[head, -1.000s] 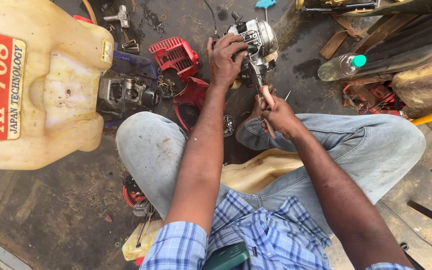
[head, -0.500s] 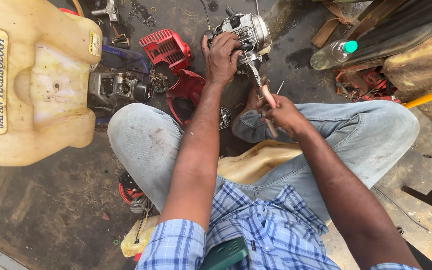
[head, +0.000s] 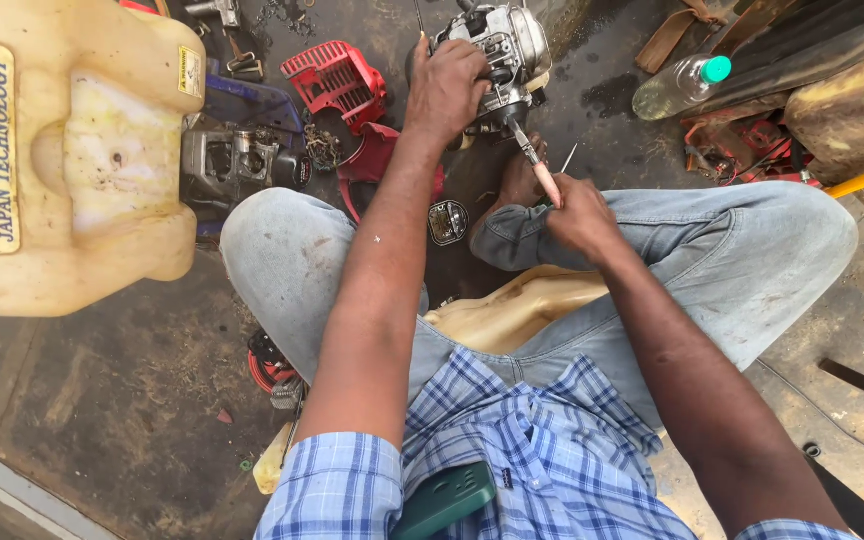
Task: The recorder is repairing a small internal combustion engine by disassembling parts and using tools in a workshop setting.
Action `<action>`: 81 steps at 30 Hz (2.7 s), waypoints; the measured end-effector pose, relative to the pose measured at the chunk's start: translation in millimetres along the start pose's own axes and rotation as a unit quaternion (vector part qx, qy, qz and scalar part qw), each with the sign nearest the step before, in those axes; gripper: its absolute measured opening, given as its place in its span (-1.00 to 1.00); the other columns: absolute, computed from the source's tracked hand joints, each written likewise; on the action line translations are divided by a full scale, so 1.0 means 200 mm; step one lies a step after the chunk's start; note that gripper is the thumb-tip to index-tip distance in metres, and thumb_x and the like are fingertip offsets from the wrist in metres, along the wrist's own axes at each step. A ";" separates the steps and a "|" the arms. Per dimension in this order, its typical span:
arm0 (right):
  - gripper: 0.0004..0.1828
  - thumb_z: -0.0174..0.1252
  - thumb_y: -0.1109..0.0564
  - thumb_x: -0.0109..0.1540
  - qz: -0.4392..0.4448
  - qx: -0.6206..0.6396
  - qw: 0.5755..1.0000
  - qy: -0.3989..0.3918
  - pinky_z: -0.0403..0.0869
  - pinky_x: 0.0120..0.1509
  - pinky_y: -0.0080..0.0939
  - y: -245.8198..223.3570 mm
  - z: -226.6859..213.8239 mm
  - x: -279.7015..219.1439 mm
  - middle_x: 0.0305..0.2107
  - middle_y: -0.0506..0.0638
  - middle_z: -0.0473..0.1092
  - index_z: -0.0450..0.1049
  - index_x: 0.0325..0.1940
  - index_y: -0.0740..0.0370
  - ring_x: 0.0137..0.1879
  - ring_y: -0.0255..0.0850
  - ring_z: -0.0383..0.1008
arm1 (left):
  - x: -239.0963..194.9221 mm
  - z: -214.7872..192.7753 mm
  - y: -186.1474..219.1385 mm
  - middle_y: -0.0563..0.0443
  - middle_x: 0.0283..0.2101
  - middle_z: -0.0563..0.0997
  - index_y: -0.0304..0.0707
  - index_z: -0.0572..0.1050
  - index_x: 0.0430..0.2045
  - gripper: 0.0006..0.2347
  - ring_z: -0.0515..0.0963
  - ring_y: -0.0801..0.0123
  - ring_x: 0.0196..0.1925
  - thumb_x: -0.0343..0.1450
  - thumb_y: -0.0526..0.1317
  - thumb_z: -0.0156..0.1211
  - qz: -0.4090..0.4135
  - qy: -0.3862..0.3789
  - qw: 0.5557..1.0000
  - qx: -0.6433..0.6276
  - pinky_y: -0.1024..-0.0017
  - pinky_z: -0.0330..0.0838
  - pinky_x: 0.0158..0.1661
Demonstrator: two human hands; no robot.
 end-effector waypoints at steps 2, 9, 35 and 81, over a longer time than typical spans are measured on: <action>-0.39 0.12 0.28 0.06 0.008 0.011 1.000 -0.002 0.38 0.16 0.27 0.02 0.02 -0.01 -0.09 0.27 0.35 0.48 0.22 0.06 0.09 0.25 0.40 | -0.02 0.04 -0.02 0.10 -0.14 0.64 -0.22 0.62 -0.35 -0.86 0.53 0.22 0.12 0.30 -0.27 0.43 0.005 0.006 0.999 -0.038 -0.30 0.05 0.30; -0.55 0.18 0.15 0.21 -0.131 -0.265 0.937 0.185 0.12 0.38 0.46 -0.01 0.06 -0.04 0.04 0.27 0.30 0.49 0.21 0.17 0.21 0.20 0.28 | -0.02 0.05 -0.03 0.14 -0.14 0.66 -0.20 0.64 -0.45 -0.91 0.57 0.23 0.08 0.28 -0.28 0.47 -0.030 0.064 0.994 -0.084 -0.21 0.13 0.27; -0.58 0.12 0.35 0.14 -0.016 0.006 1.000 0.005 0.50 0.06 0.20 -0.06 0.10 0.06 -0.14 0.29 0.35 0.38 0.10 0.33 -0.05 0.22 0.52 | -0.06 0.11 -0.06 0.17 -0.10 0.65 -0.18 0.61 -0.43 -0.88 0.55 0.28 0.12 0.30 -0.28 0.48 -0.043 0.061 0.994 -0.076 -0.19 0.06 0.34; -0.80 0.12 0.28 0.16 0.071 0.030 0.992 0.103 0.44 0.07 0.25 0.28 0.06 0.41 -0.21 0.34 0.50 0.46 -0.13 0.28 -0.02 0.31 0.53 | -0.01 0.13 -0.13 0.14 -0.07 0.66 -0.15 0.55 -0.39 -0.79 0.54 0.20 0.16 0.23 -0.30 0.50 -0.062 0.158 0.980 -0.103 -0.08 0.01 0.33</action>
Point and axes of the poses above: each hand's wrist, its own x-axis towards the middle knuckle, its own z-axis out of the palm, y = z × x, the point moved 2 cm from there along x, towards the middle knuckle
